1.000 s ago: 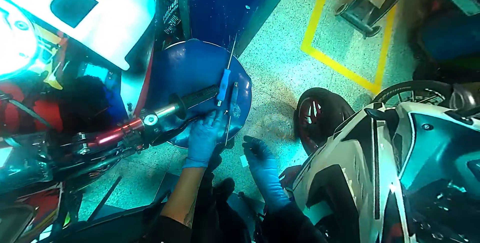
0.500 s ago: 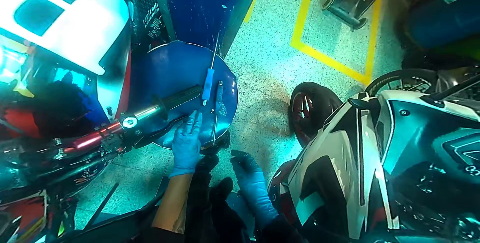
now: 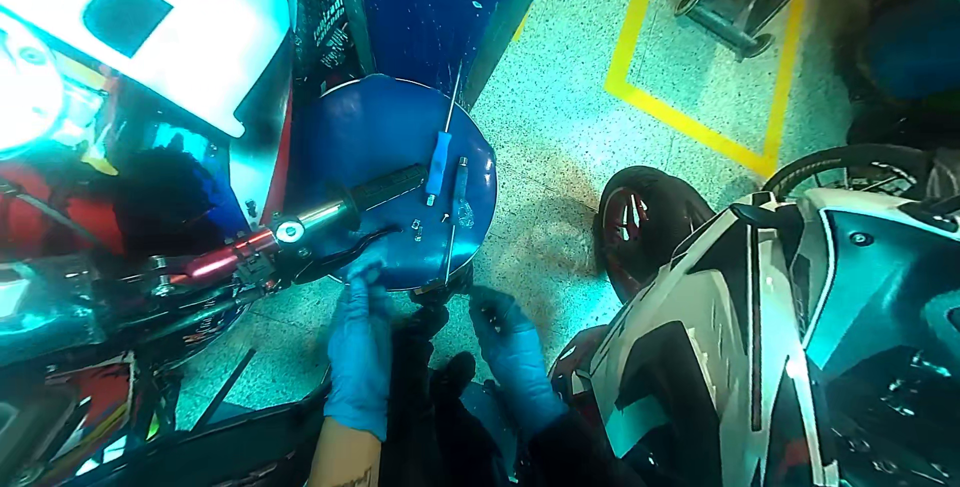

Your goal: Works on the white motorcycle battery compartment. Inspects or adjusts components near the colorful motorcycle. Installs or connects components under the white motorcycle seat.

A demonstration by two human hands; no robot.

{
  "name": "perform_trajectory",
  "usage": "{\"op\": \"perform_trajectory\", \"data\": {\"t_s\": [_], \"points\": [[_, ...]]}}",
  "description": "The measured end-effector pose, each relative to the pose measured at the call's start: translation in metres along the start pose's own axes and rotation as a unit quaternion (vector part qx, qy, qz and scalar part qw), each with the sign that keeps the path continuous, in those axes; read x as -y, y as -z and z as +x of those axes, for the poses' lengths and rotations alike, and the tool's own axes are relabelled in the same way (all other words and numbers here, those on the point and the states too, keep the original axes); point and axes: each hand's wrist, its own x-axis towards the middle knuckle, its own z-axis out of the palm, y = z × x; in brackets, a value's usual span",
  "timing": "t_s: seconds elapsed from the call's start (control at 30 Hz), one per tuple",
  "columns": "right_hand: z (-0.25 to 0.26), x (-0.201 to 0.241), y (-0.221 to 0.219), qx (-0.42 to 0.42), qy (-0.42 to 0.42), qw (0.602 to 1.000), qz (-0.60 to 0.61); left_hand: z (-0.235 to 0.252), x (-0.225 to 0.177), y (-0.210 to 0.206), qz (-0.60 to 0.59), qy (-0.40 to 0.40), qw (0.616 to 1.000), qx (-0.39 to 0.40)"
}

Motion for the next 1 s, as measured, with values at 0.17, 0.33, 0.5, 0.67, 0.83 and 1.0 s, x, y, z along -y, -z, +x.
{"op": "perform_trajectory", "data": {"t_s": [0.17, 0.33, 0.5, 0.67, 0.83, 1.0], "points": [[0.074, 0.05, -0.01, -0.002, 0.284, 0.928, -0.24, -0.005, -0.011, 0.001, -0.127, 0.106, 0.984, 0.063], [0.124, 0.072, -0.019, 0.088, 0.395, 0.805, -0.435, -0.001, -0.013, 0.005, -0.014, 0.059, 0.989, 0.137], [0.132, 0.07, -0.017, 0.073, 0.409, 0.793, -0.447, 0.003, -0.011, -0.004, -0.001, 0.074, 0.994, 0.081], [0.098, 0.072, -0.004, 0.029, 0.305, 0.926, -0.22, 0.0, -0.011, -0.021, 0.006, 0.087, 0.989, 0.12], [0.065, 0.088, 0.007, 0.103, 0.249, 0.941, -0.203, -0.011, -0.013, -0.042, 0.008, 0.05, 0.989, 0.141], [0.084, 0.103, 0.025, 0.185, 0.274, 0.92, -0.211, -0.012, -0.016, -0.043, -0.006, 0.023, 0.994, 0.103]]}}
